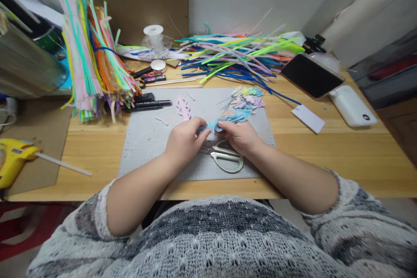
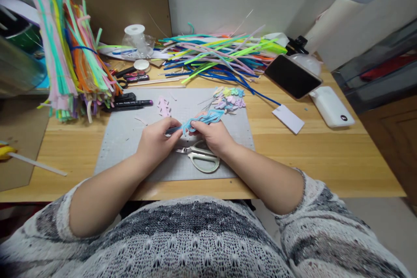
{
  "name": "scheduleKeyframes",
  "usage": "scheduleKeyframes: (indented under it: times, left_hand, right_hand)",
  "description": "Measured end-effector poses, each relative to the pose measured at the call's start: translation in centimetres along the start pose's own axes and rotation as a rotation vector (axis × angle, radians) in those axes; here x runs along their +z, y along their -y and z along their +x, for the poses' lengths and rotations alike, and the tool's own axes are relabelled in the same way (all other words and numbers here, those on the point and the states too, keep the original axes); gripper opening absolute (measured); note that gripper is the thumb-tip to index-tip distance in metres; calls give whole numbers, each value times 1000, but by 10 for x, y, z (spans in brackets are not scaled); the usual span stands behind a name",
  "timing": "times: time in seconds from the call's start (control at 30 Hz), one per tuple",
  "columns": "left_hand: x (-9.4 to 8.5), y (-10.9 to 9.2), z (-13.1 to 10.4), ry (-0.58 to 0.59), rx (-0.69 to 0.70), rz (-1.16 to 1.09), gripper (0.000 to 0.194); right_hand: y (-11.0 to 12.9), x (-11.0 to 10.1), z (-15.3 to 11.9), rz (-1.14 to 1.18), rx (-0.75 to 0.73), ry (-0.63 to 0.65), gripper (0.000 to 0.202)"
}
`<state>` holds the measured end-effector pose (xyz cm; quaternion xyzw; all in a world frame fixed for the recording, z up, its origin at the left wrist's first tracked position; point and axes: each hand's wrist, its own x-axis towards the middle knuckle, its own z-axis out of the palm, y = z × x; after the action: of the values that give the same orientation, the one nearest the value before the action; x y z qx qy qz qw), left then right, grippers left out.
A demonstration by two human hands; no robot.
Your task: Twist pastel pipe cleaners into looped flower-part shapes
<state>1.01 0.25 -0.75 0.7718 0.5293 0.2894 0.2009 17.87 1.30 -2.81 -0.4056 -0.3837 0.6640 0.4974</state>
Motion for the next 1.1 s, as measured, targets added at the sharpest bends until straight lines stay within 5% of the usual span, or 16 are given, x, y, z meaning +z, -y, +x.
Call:
scheduleKeyframes:
  times: [0.43,0.7,0.9,1.1]
  left_hand:
    - [-1,-3,2,43,-67,-221,10]
    - [3,-4,6,226,-385,-740,17]
    - [4,1,11,312,-536,-908,30]
    - [3,1,12,355,-497,-982,32]
  right_hand:
    - [4,0,-1,-12,-53,87,18]
    - [2,-5,1,-243,-156,53,17]
    - [9,-1,-1,-432,-212,47,16]
    - [7,-3,-2,-455,-188,45,15]
